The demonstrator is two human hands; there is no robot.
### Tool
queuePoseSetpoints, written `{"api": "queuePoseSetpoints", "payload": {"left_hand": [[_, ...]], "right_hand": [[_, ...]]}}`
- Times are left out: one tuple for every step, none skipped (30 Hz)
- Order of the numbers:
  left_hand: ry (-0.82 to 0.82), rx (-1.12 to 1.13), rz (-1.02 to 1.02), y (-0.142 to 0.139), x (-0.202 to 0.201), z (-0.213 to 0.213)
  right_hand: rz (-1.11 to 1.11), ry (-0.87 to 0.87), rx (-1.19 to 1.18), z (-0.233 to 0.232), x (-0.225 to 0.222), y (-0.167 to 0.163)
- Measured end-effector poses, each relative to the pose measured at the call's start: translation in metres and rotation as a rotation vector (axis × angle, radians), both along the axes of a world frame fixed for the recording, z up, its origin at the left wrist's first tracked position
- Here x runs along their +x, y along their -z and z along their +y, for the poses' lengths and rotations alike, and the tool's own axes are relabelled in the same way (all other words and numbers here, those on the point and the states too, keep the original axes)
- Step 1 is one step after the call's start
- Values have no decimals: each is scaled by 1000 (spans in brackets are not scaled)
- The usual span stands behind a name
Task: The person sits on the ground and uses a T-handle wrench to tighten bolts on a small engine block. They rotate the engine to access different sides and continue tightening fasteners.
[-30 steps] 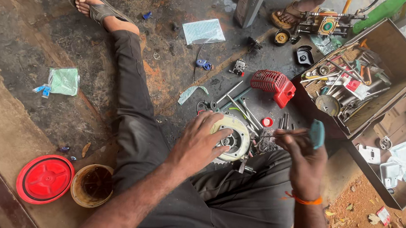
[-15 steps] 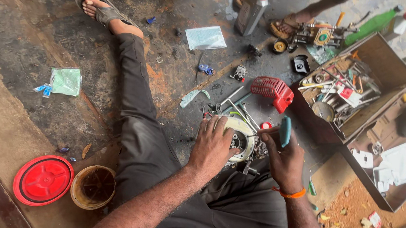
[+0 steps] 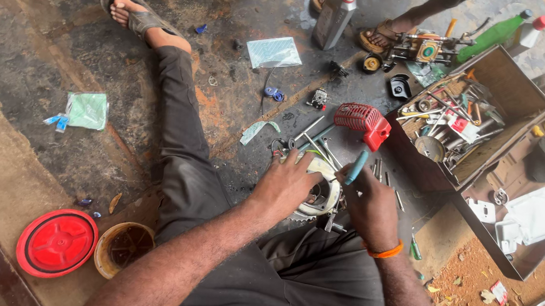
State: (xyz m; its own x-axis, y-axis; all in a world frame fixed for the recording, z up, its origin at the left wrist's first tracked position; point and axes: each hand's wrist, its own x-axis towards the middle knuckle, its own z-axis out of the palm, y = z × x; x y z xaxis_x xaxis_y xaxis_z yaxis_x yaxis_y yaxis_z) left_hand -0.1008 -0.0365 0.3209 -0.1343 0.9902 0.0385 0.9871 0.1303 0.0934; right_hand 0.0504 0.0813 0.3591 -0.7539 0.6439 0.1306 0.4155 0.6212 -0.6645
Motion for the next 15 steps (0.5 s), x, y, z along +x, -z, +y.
{"api": "queuePoseSetpoints", "payload": {"left_hand": [[5, 29, 46, 1, 1, -1], [-8, 31, 28, 2, 1, -1], [-20, 35, 7, 2, 2, -1], [-27, 42, -13, 3, 2, -1], [-65, 66, -96, 3, 2, -1], [-90, 89, -185, 2, 2, -2], [-99, 101, -283, 1, 3, -1], [-76, 161, -285, -1, 5, -2], [-57, 227, -284, -3, 6, -4], [-86, 230, -313, -5, 10, -3], [-119, 236, -335, -7, 14, -3], [-138, 274, -340, -9, 19, -3], [-162, 302, -350, -10, 25, -3], [-187, 322, -362, -10, 32, -4], [-224, 316, -366, -9, 38, -4]], "right_hand": [[-19, 16, 9, 0, 1, 4], [-39, 36, 18, 0, 1, 9], [-21, 70, 9, 0, 2, 13], [-2, 108, 4, 0, 2, 18], [20, 154, 2, -1, 2, 22], [-1, 176, -17, -2, 2, 26], [-28, 215, -39, -3, 2, 28], [-5, 271, 11, -8, 2, 30], [21, 321, 68, -11, 2, 31], [107, 270, 31, -14, 3, 31], [199, 211, -1, -18, 5, 30], [228, 227, -8, -18, 8, 29], [251, 241, -24, -20, 12, 28], [272, 257, -46, -20, 19, 27], [228, 296, -39, -18, 29, 26]]}}
